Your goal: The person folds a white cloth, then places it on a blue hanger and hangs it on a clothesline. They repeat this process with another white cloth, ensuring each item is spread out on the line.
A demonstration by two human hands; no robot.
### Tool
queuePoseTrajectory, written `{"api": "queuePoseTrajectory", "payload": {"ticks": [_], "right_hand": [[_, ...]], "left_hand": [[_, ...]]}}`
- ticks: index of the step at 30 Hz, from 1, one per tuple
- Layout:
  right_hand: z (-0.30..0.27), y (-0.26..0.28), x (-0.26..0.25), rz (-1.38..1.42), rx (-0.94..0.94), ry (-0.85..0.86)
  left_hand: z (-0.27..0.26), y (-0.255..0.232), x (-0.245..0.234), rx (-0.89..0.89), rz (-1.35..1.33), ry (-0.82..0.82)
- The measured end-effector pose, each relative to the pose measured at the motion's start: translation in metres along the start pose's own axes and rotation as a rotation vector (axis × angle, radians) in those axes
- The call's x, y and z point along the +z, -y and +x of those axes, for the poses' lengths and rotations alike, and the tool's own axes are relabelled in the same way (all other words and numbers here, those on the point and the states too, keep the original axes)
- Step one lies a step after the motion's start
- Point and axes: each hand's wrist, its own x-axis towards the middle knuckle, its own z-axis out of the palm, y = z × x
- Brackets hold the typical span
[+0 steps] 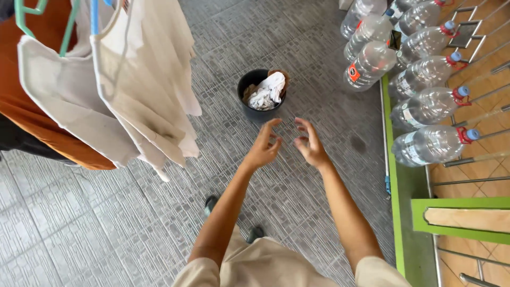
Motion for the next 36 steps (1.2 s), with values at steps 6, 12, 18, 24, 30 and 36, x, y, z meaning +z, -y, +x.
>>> {"api": "queuePoseTrajectory", "payload": {"ticks": [6, 12, 18, 24, 30, 36], "right_hand": [[0.06, -0.114, 0.002, 0.177, 0.088, -0.02], [0.104, -0.16, 0.025, 0.21, 0.156, -0.043], [0.149, -0.251, 0.047, 0.187, 0.243, -0.04], [0.208, -0.356, 0.054, 0.25, 0.295, -0.141], [0.252, -0.444, 0.045, 0.225, 0.385, -0.2], [0.282, -0.486, 0.035, 0.176, 0.567, -0.183]], "left_hand": [[0.041, 0.098, -0.022, 0.03, 0.09, -0.017], [0.058, 0.157, -0.044, 0.027, 0.132, -0.088], [0.1, 0.247, -0.063, -0.268, 0.095, -0.089], [0.172, 0.329, -0.074, -0.285, 0.095, -0.109], [0.237, 0.373, -0.069, -0.241, 0.143, -0.053], [0.294, 0.467, -0.039, -0.328, 0.186, -0.022]]}}
